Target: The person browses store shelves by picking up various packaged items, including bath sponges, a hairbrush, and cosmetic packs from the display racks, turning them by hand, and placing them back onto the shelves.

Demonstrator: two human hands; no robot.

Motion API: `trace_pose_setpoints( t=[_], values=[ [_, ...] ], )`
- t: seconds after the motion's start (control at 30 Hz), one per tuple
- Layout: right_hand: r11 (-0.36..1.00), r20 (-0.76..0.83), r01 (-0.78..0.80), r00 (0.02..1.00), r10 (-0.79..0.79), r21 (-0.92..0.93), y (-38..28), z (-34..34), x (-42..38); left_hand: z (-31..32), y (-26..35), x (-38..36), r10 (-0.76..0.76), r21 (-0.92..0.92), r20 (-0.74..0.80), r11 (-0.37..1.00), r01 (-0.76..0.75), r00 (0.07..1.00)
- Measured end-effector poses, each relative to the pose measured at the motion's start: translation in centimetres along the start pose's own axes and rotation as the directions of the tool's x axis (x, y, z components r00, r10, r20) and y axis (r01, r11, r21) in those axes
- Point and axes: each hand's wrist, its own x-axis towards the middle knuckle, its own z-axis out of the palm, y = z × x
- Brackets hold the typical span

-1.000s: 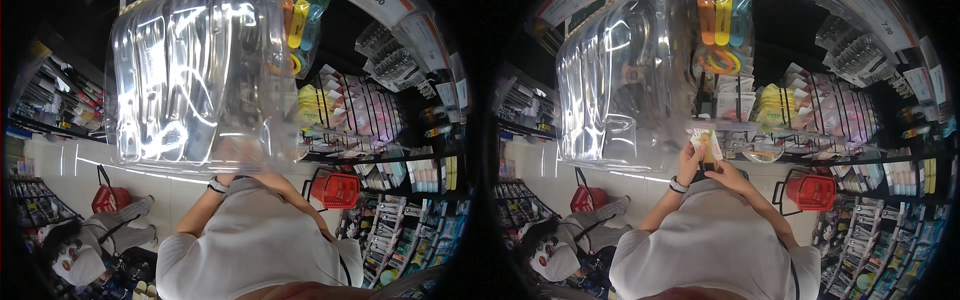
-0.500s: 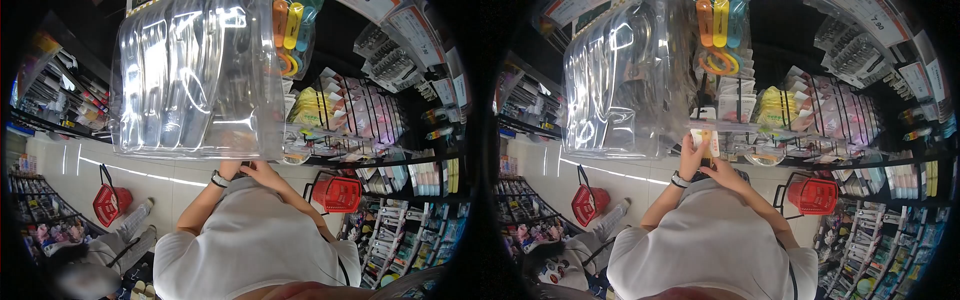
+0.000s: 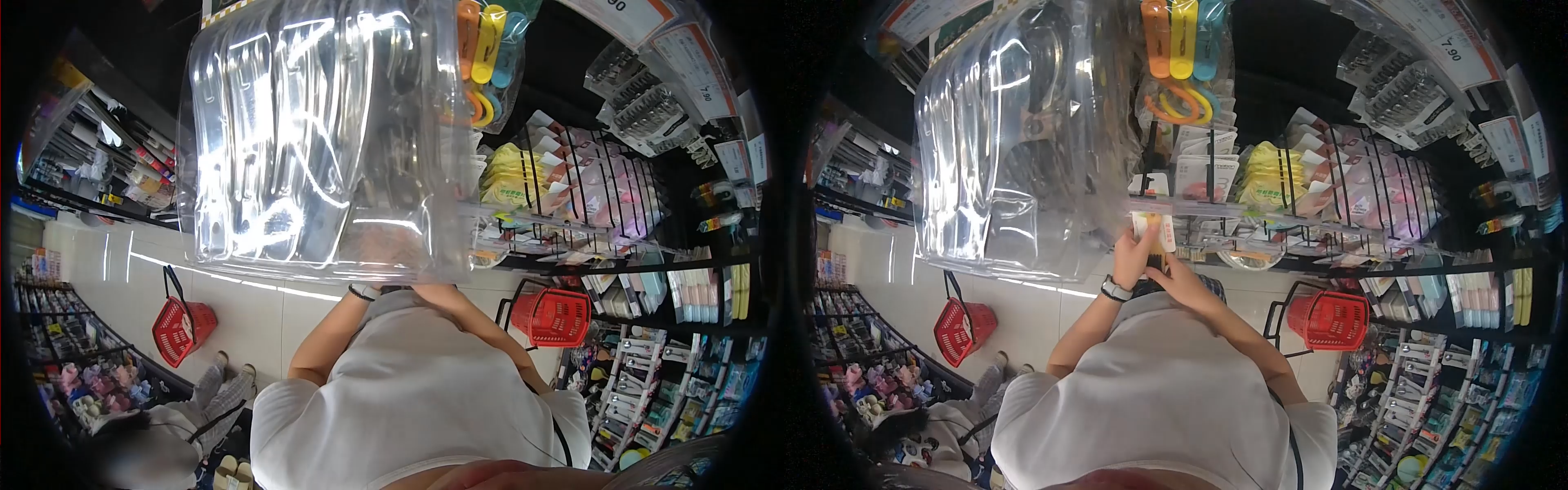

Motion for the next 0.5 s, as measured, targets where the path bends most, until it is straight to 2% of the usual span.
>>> trace_pose_setpoints(
  t=[0.1, 0.2, 0.23, 0.33, 0.4, 0.43, 0.5],
  values=[
    [0.996, -0.072, -0.025, 0.997, 0.018, -0.087, 0.3, -0.4, -0.1, 0.6, 4.4, 1.6, -0.253, -0.27, -0.009, 0.932, 0.241, 0.967],
    [0.992, -0.15, -0.042, 0.988, 0.023, -0.123, 2.9, 0.0, 0.0, 2.0, 2.2, 3.4, -0.133, -0.272, -0.124, 0.958, 0.095, 0.983],
    [0.991, -0.178, -0.046, 0.984, 0.023, -0.126, 3.9, 0.2, -0.1, 2.3, 1.3, 3.9, -0.105, -0.252, -0.108, 0.965, 0.075, 0.989],
    [0.992, -0.124, -0.11, 0.985, 0.117, 0.064, 5.6, 0.3, -1.1, 2.8, -0.8, 5.5, -0.056, -0.171, -0.057, 0.984, 0.045, 0.997],
    [0.997, -0.192, -0.069, 0.98, 0.062, -0.029, 5.2, 0.3, -2.0, 3.0, -1.0, 6.3, -0.071, -0.08, -0.024, 0.994, 0.069, 0.997],
    [0.996, -0.223, -0.051, 0.974, 0.033, -0.076, 5.0, 0.3, -2.3, 3.3, -0.7, 6.7, -0.025, -0.075, -0.077, 0.997, 0.019, 0.997],
    [0.993, -0.202, -0.117, 0.973, 0.11, -0.023, 5.1, 0.5, -2.7, 3.9, 0.2, 7.0, 0.065, -0.058, -0.18, 0.995, -0.076, 0.982]
  ],
)
